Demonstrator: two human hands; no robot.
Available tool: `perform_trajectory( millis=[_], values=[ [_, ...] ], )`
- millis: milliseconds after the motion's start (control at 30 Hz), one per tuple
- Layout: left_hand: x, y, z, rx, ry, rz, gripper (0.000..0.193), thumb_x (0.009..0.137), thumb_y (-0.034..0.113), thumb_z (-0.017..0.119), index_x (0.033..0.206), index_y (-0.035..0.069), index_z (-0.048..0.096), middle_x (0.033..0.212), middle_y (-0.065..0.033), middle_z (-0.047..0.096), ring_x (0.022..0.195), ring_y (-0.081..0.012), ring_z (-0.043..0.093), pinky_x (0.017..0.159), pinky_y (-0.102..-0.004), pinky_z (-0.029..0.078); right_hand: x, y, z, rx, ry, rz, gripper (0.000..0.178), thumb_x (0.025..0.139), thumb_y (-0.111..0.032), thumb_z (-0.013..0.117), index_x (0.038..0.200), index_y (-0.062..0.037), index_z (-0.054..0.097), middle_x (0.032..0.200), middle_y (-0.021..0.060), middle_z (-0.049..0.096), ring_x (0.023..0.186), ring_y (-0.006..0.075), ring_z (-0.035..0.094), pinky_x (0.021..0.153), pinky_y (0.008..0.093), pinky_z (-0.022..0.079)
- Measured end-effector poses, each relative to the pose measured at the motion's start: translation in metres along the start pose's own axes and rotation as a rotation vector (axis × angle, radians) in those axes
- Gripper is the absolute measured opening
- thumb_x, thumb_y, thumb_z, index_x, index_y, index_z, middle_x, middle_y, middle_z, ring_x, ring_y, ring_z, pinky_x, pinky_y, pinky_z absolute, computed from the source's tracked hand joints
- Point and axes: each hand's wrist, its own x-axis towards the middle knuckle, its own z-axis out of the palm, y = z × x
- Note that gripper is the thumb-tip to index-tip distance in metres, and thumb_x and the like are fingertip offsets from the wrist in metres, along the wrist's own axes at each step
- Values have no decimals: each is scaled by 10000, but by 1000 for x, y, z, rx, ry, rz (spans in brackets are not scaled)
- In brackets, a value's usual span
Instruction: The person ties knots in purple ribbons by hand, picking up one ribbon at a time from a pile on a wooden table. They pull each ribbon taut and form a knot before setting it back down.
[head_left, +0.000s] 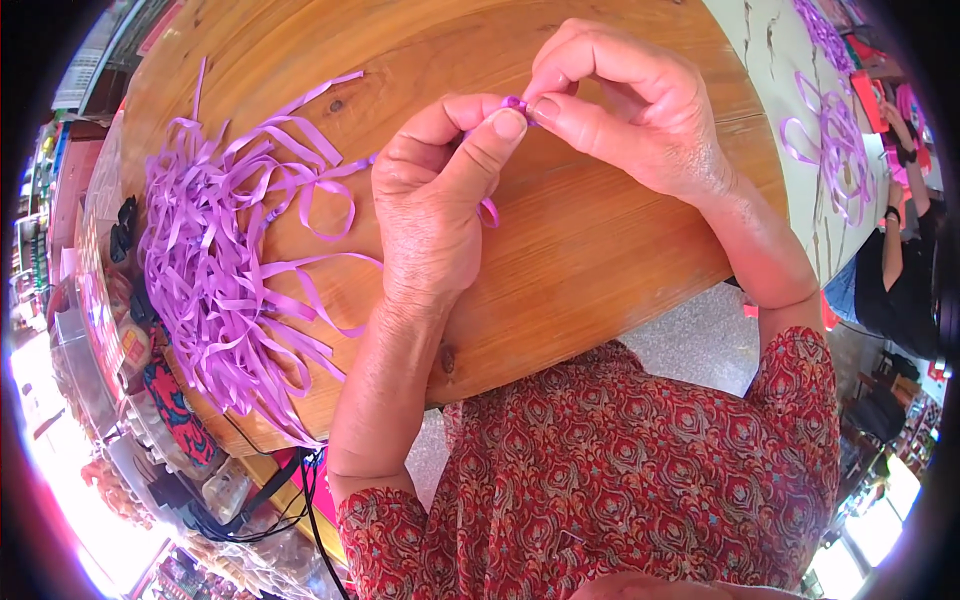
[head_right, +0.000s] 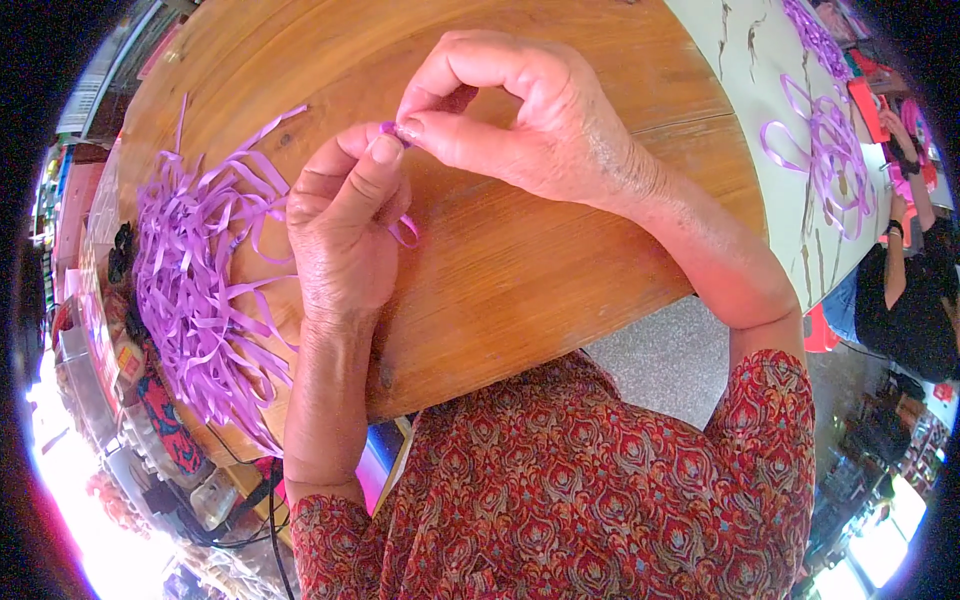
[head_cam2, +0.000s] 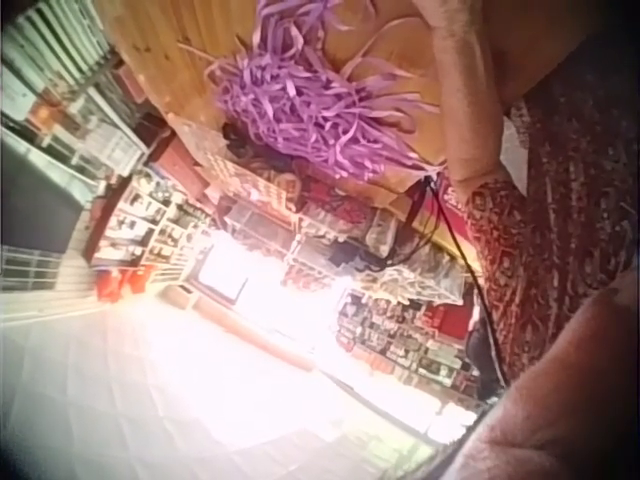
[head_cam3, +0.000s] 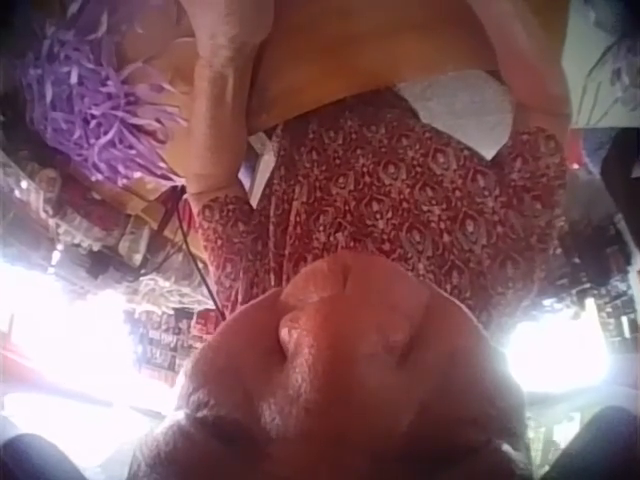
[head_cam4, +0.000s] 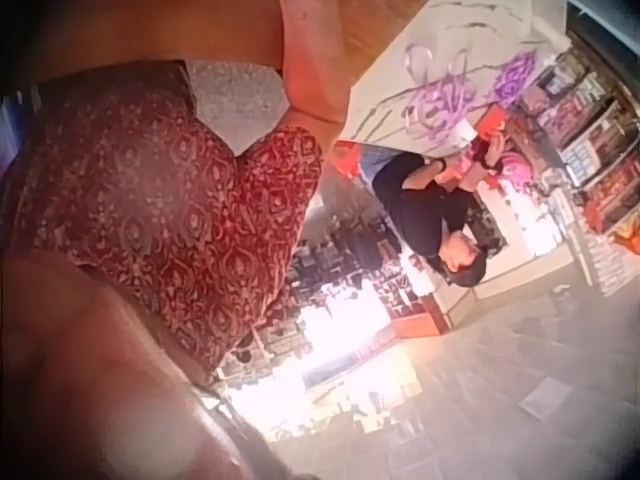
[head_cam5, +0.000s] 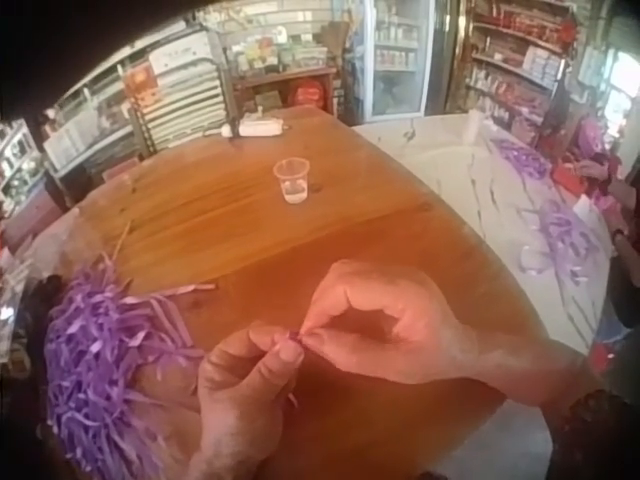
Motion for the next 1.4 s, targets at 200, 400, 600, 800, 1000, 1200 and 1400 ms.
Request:
perform_trajectory(
  millis=[200, 400, 600, 800, 1000, 1200, 1400],
  values=[
    [-5, 3, 5, 119, -1, 48, 124, 813, 64, 673, 931, 30, 660, 792, 53, 607, 674, 5, 464, 528, -135, 326, -1, -3, 0, 141, 56, 236, 33, 850, 20, 558, 871, -6, 553, 832, -4, 512, 756, 52, 459, 673, 188, 379],
    [-5, 5, -2, 101, 62, 21, 117, 812, 55, 670, 925, 23, 670, 760, 60, 593, 620, 8, 426, 518, -137, 312, -1, 1, -4, 255, 99, 341, 88, 834, -116, 626, 863, -33, 625, 780, -41, 592, 721, 18, 506, 639, 190, 423],
    [-8, 7, -2, 80, 132, 24, 103, 819, 55, 661, 916, 19, 669, 747, 53, 597, 602, 9, 416, 508, -136, 307, 8, -11, -11, -189, -7, 185, 186, 833, -104, 645, 992, -10, 619, 931, 71, 617, 861, 138, 585, 752, 224, 456],
    [-8, 8, -3, 98, 139, 68, 90, 826, 52, 652, 906, 14, 664, 795, 13, 631, 610, 4, 431, 514, -138, 321, 14, -31, -10, -475, -70, -206, 436, 750, -188, 726, 1141, -49, 595, 981, 84, 595, 897, 224, 572, 778, 315, 449],
    [-7, 3, 4, 181, 102, 59, 78, 835, 66, 647, 893, 15, 664, 728, 32, 617, 553, 17, 394, 468, -137, 297, 32, 41, -21, -860, 136, -1245, 420, 701, -135, 739, 1092, -49, 616, 918, 54, 587, 817, 200, 550, 689, 326, 403],
    [-9, 2, 4, 268, 155, 96, 60, 832, 45, 650, 877, 7, 661, 723, 48, 605, 571, 18, 407, 488, -132, 319, -2, 6, 3, -646, 54, -421, 273, 737, -161, 710, 991, -87, 641, 825, 40, 611, 786, 201, 575, 687, 319, 457],
    [-10, 2, 2, 378, 174, 138, 47, 832, 22, 643, 866, -10, 649, 742, 43, 586, 685, -4, 484, 612, -143, 409, 5, -20, -5, -538, -19, -278, 235, 687, -39, 686, 914, -59, 627, 820, 38, 562, 749, 211, 532, 657, 339, 385]
  ],
)
